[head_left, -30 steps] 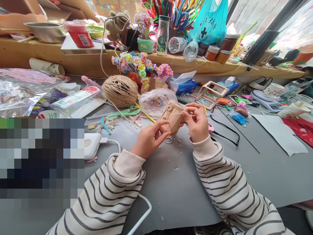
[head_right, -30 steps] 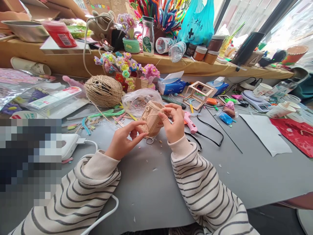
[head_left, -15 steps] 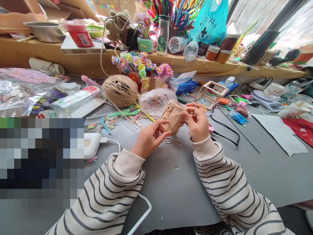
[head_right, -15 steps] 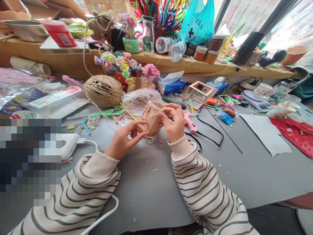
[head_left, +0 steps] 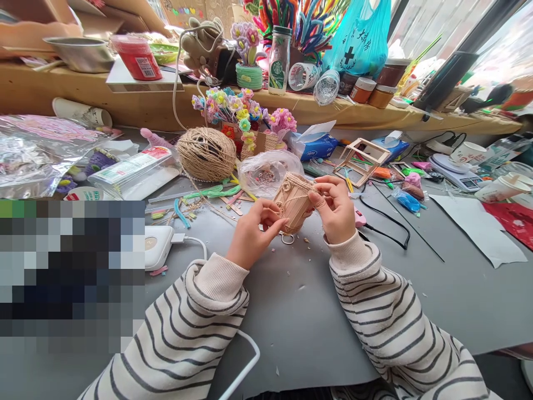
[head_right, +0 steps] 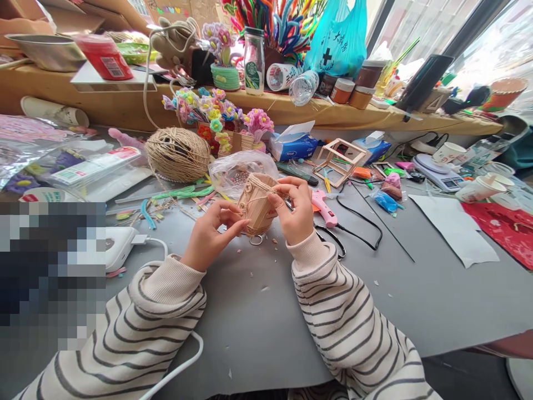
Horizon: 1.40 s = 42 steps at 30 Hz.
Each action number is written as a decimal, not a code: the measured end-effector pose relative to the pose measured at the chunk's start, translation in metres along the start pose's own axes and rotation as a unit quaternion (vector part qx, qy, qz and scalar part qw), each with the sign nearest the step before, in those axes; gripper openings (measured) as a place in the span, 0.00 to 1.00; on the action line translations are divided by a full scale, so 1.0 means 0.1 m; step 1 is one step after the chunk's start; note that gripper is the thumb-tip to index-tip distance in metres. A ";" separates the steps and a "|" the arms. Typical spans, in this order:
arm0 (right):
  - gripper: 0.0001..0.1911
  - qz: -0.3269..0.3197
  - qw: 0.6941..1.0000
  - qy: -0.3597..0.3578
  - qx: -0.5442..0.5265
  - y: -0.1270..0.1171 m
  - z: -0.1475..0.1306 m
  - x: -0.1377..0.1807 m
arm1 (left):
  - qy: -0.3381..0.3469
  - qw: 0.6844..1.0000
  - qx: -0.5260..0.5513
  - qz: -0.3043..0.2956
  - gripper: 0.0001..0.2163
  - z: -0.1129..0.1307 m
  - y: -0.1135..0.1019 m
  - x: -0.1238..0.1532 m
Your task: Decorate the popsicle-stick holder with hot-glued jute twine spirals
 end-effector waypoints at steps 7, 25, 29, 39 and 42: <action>0.07 -0.004 1.000 -0.015 0.017 0.02 -0.07 0.02 | -0.103 0.984 0.148 0.018 0.14 0.00 0.06 -0.01; 0.08 -0.039 0.999 -0.016 -0.011 0.01 -0.02 0.00 | -0.084 0.983 -0.113 0.119 0.27 -0.06 -0.13 -0.20; 0.10 -0.056 0.997 0.008 -0.058 0.02 0.00 -0.02 | -0.126 0.991 -0.031 0.020 0.38 -0.06 -0.17 -0.23; 0.10 -0.081 0.984 0.021 -0.158 0.06 0.00 -0.02 | -0.207 0.963 0.134 -0.109 0.34 0.04 -0.11 -0.19; 0.09 -0.075 0.986 0.016 -0.149 0.06 -0.01 -0.02 | -0.205 0.966 0.132 -0.088 0.34 0.02 -0.08 -0.17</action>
Point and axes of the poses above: each hand's wrist, its own x-axis away from the middle knuckle, its own y-axis out of the palm, z = x × y, the point moved 2 cm from there along -x, towards the middle knuckle, and after that the axes turned 1 degree about -y, right-handed, at the moved point
